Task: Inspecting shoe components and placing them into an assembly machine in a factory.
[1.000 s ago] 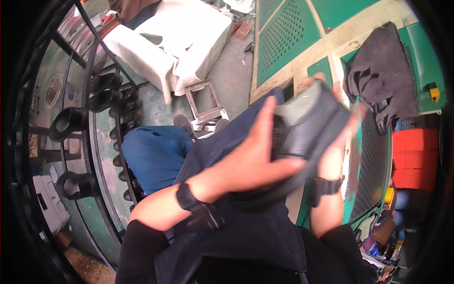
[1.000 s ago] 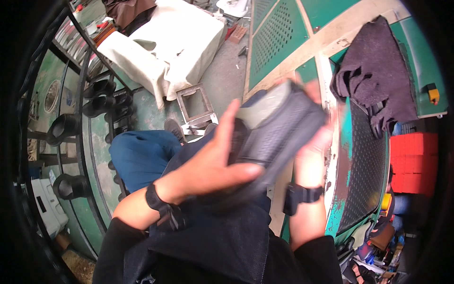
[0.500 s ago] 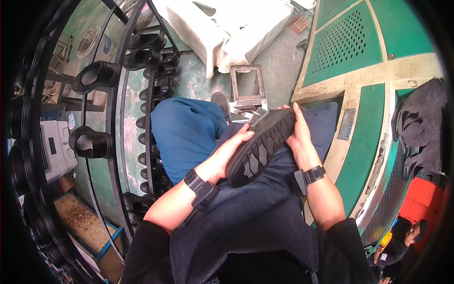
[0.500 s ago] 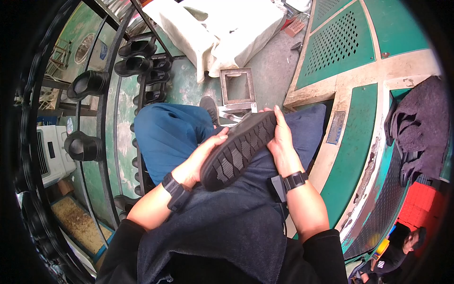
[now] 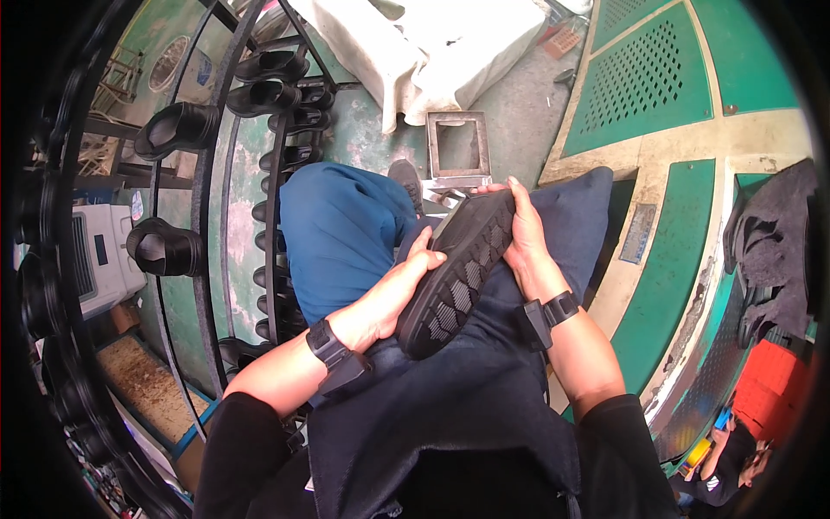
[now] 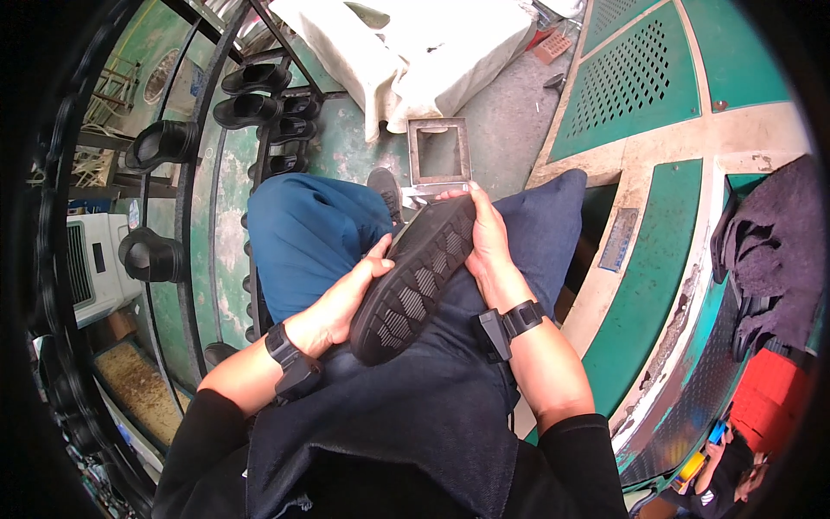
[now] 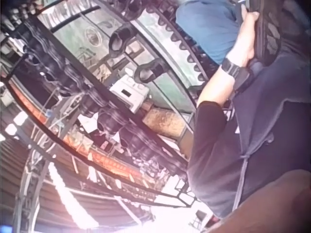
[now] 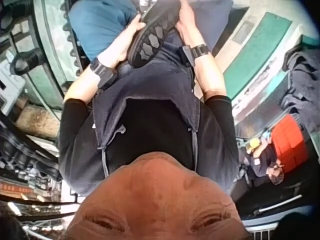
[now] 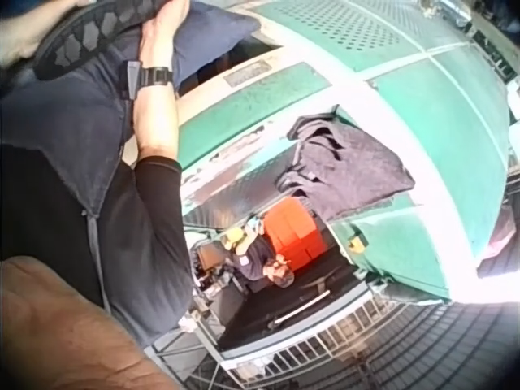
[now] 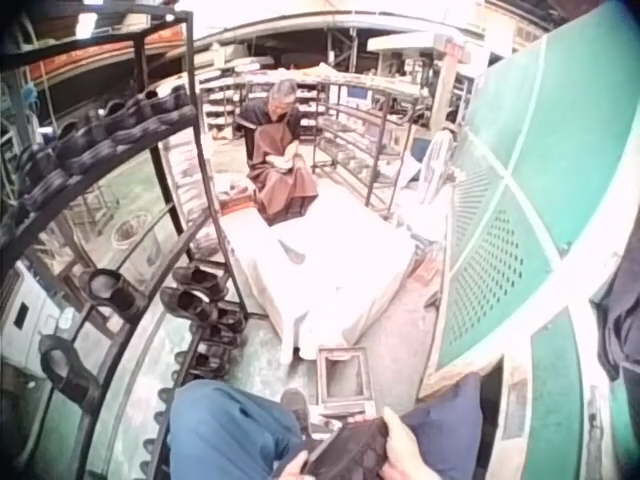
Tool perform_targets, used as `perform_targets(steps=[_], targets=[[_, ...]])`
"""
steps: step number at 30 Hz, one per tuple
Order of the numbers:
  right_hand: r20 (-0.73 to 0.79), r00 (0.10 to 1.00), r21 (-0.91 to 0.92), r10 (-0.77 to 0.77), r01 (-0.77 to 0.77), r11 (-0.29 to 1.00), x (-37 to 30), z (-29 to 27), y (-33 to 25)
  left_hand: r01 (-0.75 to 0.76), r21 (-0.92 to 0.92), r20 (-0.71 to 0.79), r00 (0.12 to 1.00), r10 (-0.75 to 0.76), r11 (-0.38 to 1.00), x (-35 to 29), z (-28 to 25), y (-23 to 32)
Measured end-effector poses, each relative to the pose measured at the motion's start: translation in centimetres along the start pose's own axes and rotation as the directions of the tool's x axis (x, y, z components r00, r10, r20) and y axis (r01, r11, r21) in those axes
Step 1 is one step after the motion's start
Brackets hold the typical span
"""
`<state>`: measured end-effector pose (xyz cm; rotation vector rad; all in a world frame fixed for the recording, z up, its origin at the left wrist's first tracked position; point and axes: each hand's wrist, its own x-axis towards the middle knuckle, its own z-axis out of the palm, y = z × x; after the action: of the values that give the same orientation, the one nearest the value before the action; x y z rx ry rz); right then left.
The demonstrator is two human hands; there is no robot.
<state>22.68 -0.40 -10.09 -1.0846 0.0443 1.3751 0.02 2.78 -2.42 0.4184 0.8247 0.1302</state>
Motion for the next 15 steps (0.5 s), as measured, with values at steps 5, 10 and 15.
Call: perform_targets(steps=[5, 10, 15], targets=[[0.04, 0.999, -0.147, -0.032, 0.038, 0.988, -0.5, -0.1, 0.1, -0.121, 0.274, 0.042, 0.993, 0.113, 0.954, 4.8, 0.9, 3.4], [0.049, 0.999, -0.048, -0.01, 0.012, 0.999, -0.4, -1.0, 0.6, -0.039, 0.36, -0.009, 0.999, 0.046, 0.932, 10.0, -0.9, 3.3], [0.073, 0.997, 0.033, 0.005, -0.007, 0.999, 1.1, -1.0, 0.8, -0.029, 0.264, 0.185, 0.983, -0.021, 0.964, 10.8, -1.1, 4.1]])
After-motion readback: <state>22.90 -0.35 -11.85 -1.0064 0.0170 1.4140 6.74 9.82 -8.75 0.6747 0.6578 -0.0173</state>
